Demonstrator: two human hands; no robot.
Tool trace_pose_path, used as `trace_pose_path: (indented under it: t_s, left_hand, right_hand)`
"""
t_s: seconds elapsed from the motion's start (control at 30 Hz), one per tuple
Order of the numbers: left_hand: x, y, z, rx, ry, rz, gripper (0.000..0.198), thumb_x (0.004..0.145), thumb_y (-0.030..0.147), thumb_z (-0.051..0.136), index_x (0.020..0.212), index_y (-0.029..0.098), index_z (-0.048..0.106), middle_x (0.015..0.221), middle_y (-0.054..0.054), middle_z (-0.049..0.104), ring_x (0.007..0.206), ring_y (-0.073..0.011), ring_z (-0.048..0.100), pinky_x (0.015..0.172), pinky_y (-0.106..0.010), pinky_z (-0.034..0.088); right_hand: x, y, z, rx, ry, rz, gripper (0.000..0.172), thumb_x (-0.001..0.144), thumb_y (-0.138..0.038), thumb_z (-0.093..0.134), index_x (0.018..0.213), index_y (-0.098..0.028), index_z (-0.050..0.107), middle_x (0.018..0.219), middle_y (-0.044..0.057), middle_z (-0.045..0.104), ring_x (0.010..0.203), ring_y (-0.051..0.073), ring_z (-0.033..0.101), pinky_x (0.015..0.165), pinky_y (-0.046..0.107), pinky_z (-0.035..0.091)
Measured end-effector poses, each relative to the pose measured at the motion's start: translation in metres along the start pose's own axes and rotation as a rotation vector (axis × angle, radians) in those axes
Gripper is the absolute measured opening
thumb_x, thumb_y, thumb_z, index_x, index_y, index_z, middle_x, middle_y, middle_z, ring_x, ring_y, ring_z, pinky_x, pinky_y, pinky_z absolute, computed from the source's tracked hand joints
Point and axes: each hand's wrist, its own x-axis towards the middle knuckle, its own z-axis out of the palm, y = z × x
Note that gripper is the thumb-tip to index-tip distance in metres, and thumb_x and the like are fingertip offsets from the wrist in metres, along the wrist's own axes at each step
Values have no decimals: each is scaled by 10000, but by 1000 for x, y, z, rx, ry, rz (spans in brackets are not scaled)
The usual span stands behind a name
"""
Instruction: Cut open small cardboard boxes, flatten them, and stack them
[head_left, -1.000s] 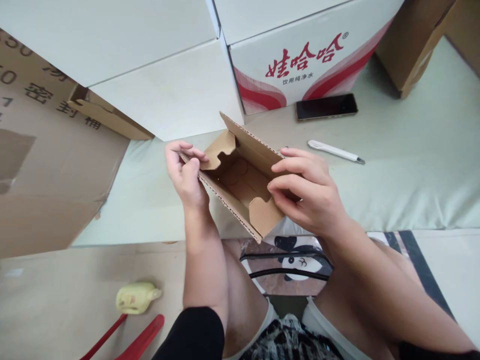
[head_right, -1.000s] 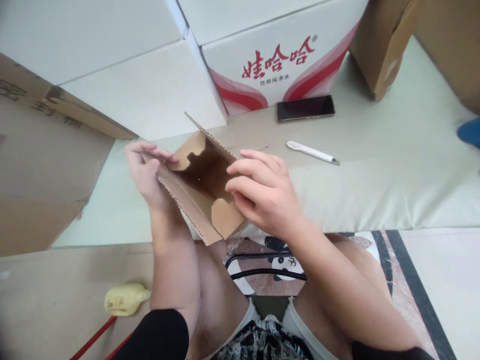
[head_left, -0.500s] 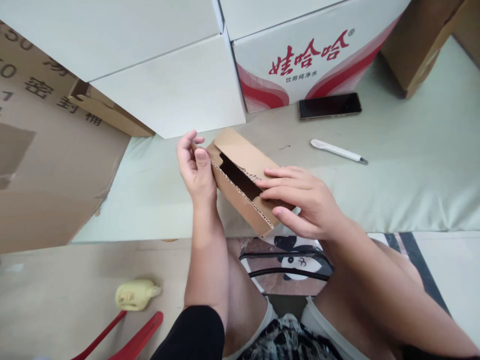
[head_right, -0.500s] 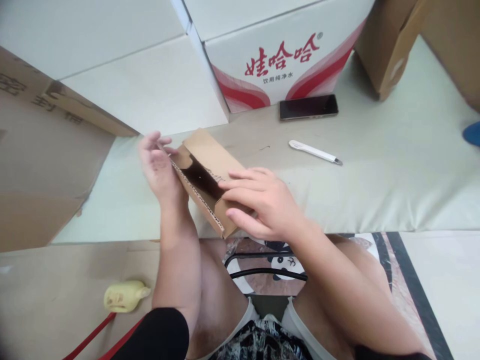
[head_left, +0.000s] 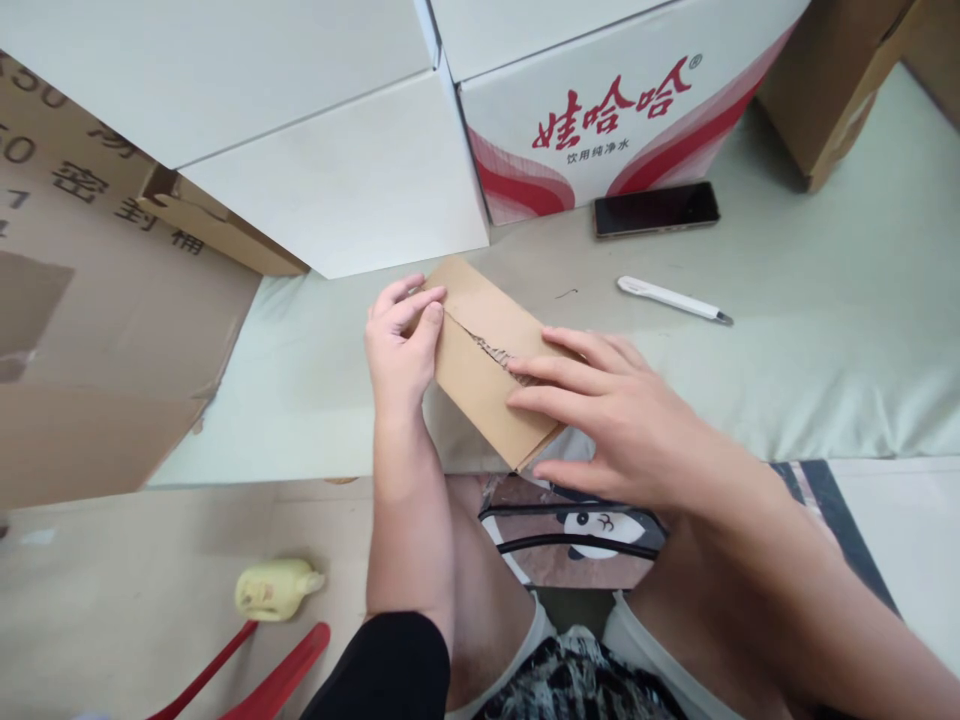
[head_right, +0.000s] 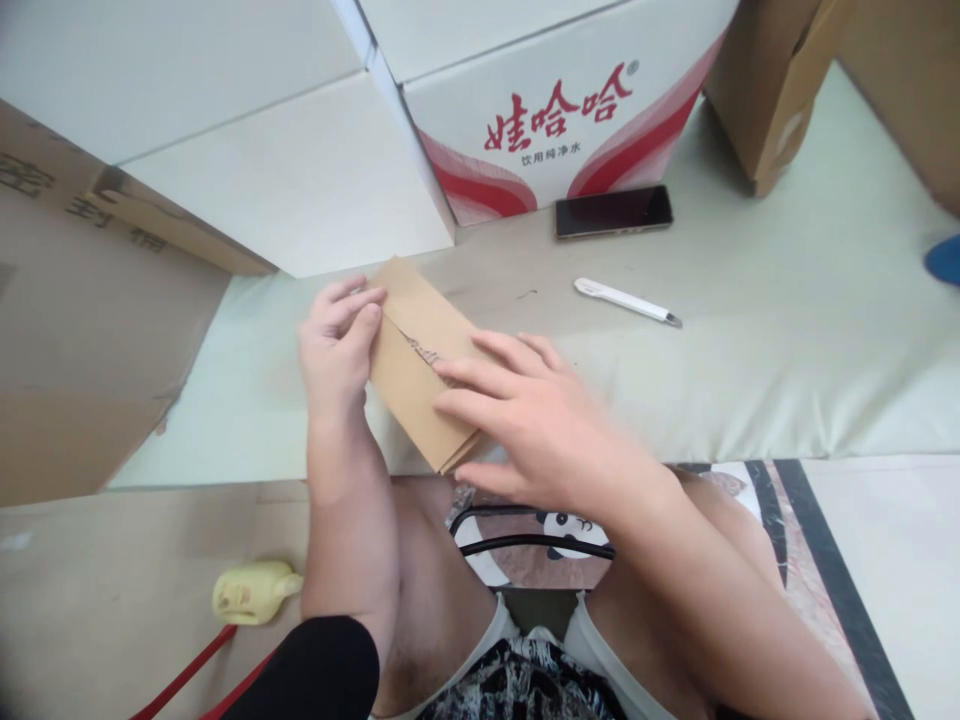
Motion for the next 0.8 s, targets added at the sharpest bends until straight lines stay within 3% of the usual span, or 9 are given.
trace_pose_path:
  t_s: [0.13, 0.27, 0.33, 0.43, 0.57, 0.7, 0.8]
  left_hand:
    - [2, 1, 3, -63, 43, -66, 152, 816, 246, 709, 898, 257, 837, 1179, -58, 721, 1191, -253, 656, 1117, -438, 499]
    - [1, 5, 7, -99, 107, -99, 212, 807, 180, 637, 851, 243, 835, 1138, -55, 730, 1199, -251, 656, 1133, -437, 485]
    - [0, 6, 8, -106, 120, -101, 212, 831, 200, 622, 857, 234, 830, 1130, -61, 726, 1203, -255, 654, 1143, -442, 472]
    - [0, 5, 6, -119, 89, -57, 223, 888, 317, 615, 922, 235, 820, 1169, -65, 713, 1233, -258, 640, 1164, -441, 452]
    - [3, 2, -6, -217, -34, 37, 438, 825, 582, 695, 1112, 258, 763, 1287, -75, 688, 1319, -291, 598, 1192, -453, 431]
    - [-5, 9, -18, -454, -242, -124, 623, 721, 695, 730, 1202, 299, 703, 1329, -85, 682, 1240, -317, 660, 995, -424, 583]
    - [-22, 21, -17, -577, -449, -308, 671, 766, 708, 671, 1304, 308, 640, 1340, -106, 686, 1188, -335, 699, 888, -439, 633]
  right_hand:
    - [-5, -18, 9, -173, 26, 91, 576, 780, -250, 809, 1313, -304, 600, 1511, 86, 591, 1465, 426, 424, 1142, 655, 393]
    - [-6, -20, 31, -198, 155, 95, 624, 755, -448, 837, 1314, -291, 610, 1486, 137, 574, 1439, 444, 416, 1069, 604, 470]
    - [-6, -16, 40, -178, 234, 85, 581, 777, -486, 797, 1293, -277, 628, 1441, 139, 589, 1415, 421, 436, 1055, 571, 494]
    - [-3, -5, 45, -120, 430, 37, 426, 794, -408, 744, 1194, -280, 674, 1309, 103, 661, 1312, 359, 534, 1043, 520, 522]
    - [1, 20, 30, 72, 634, 108, 374, 792, -420, 692, 1138, -278, 706, 1202, 92, 715, 1160, 329, 645, 1016, 527, 545]
    - [-7, 53, 12, 388, 572, 359, 299, 960, -436, 516, 1117, -266, 707, 1040, 56, 776, 874, 243, 740, 737, 396, 613]
    - [-18, 73, 11, 479, 472, 345, 437, 1054, -439, 326, 1111, -250, 715, 889, 56, 780, 694, 222, 727, 659, 391, 604]
